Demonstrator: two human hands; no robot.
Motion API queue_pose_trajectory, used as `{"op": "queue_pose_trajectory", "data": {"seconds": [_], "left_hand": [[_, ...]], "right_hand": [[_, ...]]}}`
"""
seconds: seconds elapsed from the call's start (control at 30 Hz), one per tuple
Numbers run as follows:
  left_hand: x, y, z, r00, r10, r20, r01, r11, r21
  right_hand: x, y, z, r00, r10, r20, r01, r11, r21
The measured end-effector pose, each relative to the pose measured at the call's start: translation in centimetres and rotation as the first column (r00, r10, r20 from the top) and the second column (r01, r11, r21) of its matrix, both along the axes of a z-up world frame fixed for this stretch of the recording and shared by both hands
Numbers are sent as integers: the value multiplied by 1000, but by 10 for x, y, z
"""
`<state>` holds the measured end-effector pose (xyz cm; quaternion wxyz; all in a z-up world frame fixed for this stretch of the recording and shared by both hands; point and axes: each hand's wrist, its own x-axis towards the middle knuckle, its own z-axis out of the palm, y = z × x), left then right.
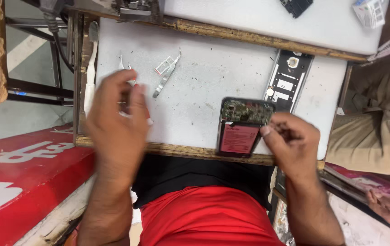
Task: The person reassembles a disassembled smartphone by placing the battery and motherboard into the chassis and connecting internal cables. They use a metal spudger to carefully tuck and secure the ribbon cables before setting the device down.
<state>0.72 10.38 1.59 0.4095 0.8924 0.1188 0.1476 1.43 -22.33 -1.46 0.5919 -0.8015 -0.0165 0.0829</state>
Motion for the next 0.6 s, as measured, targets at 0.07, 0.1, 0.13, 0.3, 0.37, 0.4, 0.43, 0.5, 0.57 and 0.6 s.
{"op": "queue_pose_trajectory", "data": {"seconds": [0.07, 0.1, 0.13, 0.3, 0.37, 0.4, 0.43, 0.5, 0.57, 0.6], "left_hand": [[6, 13, -7, 1000, -12, -18, 15, 991, 132], [9, 12, -12, 999, -14, -51, 22, 986, 163], [13, 12, -16, 996, -15, -83, 31, 980, 194], [36, -21, -43, 992, -106, -67, 125, 840, 527], [40, -25, -48, 989, -102, -107, 144, 813, 564], [40, -27, -49, 990, -95, -102, 137, 800, 584], [40, -29, -49, 991, -93, -99, 134, 788, 601], [38, -29, -48, 993, -111, -39, 111, 769, 630], [35, -30, -45, 990, -140, 21, 101, 801, 590], [32, -30, -43, 986, -158, 52, 106, 838, 535]], "right_hand": [[10, 0, 3, 1000, 16, -23, -17, 999, -37], [15, 5, 5, 999, 36, -37, -36, 999, -22], [20, 10, 7, 997, 55, -50, -56, 998, -7], [28, 29, 28, 987, 141, -80, -147, 986, -77], [30, 32, 33, 985, 155, -81, -161, 984, -76], [32, 32, 34, 984, 154, -87, -160, 985, -66], [32, 31, 35, 984, 147, -96, -153, 987, -56], [32, 30, 32, 985, 160, -70, -165, 983, -76], [31, 30, 28, 986, 153, -69, -159, 984, -83], [31, 31, 26, 987, 138, -80, -144, 986, -81]]}}
